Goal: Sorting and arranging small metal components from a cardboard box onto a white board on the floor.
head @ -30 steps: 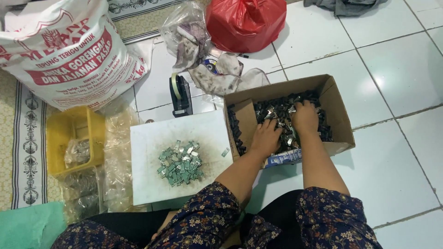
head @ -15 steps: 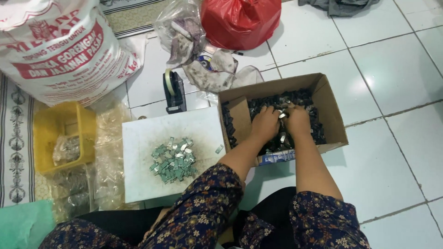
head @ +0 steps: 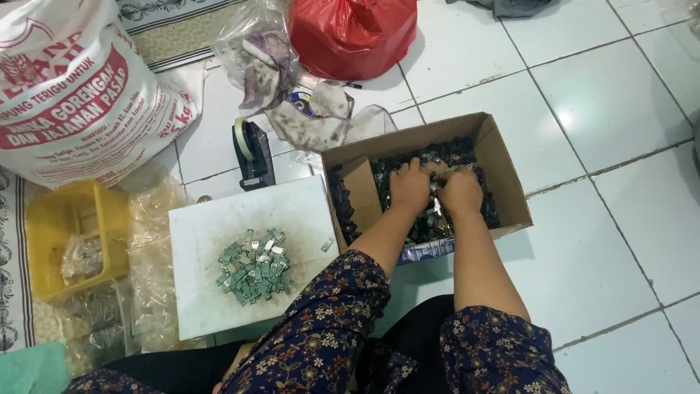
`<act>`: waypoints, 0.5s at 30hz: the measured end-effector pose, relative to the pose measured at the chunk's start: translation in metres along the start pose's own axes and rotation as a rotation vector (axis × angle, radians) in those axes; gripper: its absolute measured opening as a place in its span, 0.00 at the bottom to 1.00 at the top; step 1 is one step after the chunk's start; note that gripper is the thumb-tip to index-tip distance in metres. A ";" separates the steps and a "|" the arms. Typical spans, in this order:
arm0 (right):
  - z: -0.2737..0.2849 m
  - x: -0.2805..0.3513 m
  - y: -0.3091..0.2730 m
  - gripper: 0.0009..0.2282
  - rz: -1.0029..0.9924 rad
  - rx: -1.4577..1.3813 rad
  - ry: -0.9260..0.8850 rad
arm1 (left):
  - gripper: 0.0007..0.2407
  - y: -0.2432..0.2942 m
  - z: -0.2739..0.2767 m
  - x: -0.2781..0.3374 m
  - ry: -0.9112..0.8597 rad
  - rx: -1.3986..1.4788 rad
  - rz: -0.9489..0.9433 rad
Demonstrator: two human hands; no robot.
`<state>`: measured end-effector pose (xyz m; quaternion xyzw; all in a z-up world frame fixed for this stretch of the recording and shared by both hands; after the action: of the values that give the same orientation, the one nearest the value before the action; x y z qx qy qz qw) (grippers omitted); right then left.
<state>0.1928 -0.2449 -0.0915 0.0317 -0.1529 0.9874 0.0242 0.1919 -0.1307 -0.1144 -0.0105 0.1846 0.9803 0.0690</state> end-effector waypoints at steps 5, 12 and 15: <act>-0.010 -0.001 0.001 0.11 0.057 0.029 -0.022 | 0.10 -0.004 0.004 0.006 -0.054 -0.014 -0.018; -0.035 -0.003 0.008 0.13 0.171 0.166 -0.075 | 0.09 -0.012 0.002 0.027 -0.021 0.109 -0.077; -0.034 0.004 0.000 0.15 0.191 0.166 -0.134 | 0.10 -0.015 0.019 0.040 0.045 0.264 -0.063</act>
<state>0.1869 -0.2346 -0.1235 0.0847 -0.0746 0.9901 -0.0830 0.1542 -0.1043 -0.1039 -0.0291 0.3132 0.9443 0.0963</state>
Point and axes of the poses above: each hand's wrist, its own x-axis away from the middle knuckle, its own z-axis out of the back of the hand, y = z × x, the point moved 8 cm from there along -x, towards the middle knuckle, and after that the axes turned 4 degrees about y, right-handed, at the moved point
